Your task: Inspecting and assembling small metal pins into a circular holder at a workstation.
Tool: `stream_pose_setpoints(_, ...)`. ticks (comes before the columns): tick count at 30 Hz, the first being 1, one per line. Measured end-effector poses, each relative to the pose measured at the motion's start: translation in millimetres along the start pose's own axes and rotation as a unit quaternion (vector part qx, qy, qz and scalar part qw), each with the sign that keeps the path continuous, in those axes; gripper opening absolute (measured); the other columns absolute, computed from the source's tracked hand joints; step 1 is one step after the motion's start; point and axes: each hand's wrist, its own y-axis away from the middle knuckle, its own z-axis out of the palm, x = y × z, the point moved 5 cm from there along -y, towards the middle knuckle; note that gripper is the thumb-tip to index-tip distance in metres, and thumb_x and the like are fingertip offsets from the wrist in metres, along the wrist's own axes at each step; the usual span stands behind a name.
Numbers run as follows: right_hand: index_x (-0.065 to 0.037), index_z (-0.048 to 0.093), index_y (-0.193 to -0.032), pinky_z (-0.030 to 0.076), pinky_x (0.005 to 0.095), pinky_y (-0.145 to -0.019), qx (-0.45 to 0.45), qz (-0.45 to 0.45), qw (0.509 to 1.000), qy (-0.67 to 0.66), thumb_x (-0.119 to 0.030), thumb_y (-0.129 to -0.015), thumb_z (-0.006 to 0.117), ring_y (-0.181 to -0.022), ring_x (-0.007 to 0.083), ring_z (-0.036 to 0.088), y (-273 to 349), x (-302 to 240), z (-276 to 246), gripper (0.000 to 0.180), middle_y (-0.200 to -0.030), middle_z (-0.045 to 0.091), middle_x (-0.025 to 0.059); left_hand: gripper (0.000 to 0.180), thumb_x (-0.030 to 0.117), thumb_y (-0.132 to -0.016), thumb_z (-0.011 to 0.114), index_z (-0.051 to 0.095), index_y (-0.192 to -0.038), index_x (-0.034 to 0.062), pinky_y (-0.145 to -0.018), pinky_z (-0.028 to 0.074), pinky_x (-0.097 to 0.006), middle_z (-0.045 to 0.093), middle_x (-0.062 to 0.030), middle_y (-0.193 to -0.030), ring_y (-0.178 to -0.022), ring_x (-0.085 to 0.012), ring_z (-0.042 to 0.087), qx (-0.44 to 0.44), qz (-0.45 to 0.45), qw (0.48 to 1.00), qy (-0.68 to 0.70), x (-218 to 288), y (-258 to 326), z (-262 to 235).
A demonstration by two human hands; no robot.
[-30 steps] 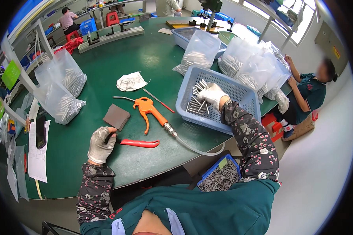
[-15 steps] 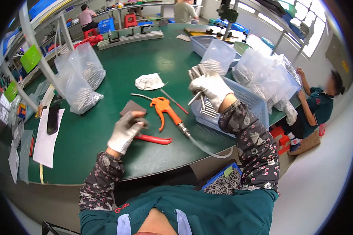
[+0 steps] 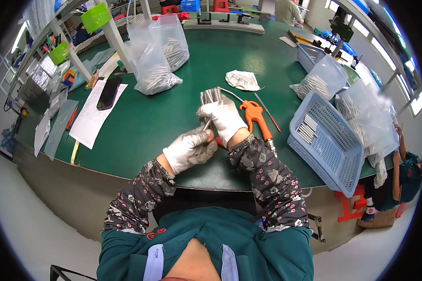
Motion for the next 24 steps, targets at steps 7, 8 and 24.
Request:
stream_pose_setpoints(7,-0.002,0.058,-0.085,0.051,0.0252,-0.053,-0.017,0.069,0.991,-0.115,-0.005,-0.075,0.060,-0.063,0.0150,0.061,4.2,24.2,-1.7,0.011,-0.076,0.062,0.0075,0.023,0.031,-0.094,0.044,0.044,-0.090,0.0089,-0.039,0.030,-0.019,0.046,0.0027,-0.063,-0.046,-0.0056,0.040,0.143,0.136,0.944,-0.263,19.5,22.3,-35.8)
stream_pose_setpoints(8,-0.001,0.058,-0.086,0.052,0.0251,-0.052,-0.024,0.061,0.993,-0.098,-0.004,-0.075,0.060,-0.063,0.0153,0.061,10.2,24.5,5.8,0.011,-0.076,0.062,0.0076,0.023,0.031,-0.094,0.044,0.044,-0.090,0.0089,-0.039,0.030,-0.019,0.046,0.0027,-0.063,-0.046,-0.0056,0.040,0.146,0.138,0.944,-0.263,17.2,18.6,-40.7)
stream_pose_setpoints(24,-0.005,0.055,-0.091,0.047,0.0263,-0.057,-0.042,0.102,0.987,-0.119,0.002,-0.071,0.056,-0.069,0.0146,0.057,22.5,53.0,17.4,0.021,-0.079,0.058,0.0032,0.036,0.026,-0.077,0.052,0.048,-0.100,-0.0020,-0.068,0.049,-0.046,0.064,-0.0215,-0.077,-0.073,-0.0361,0.064,0.243,0.086,0.524,-0.812,24.6,31.0,-7.6)
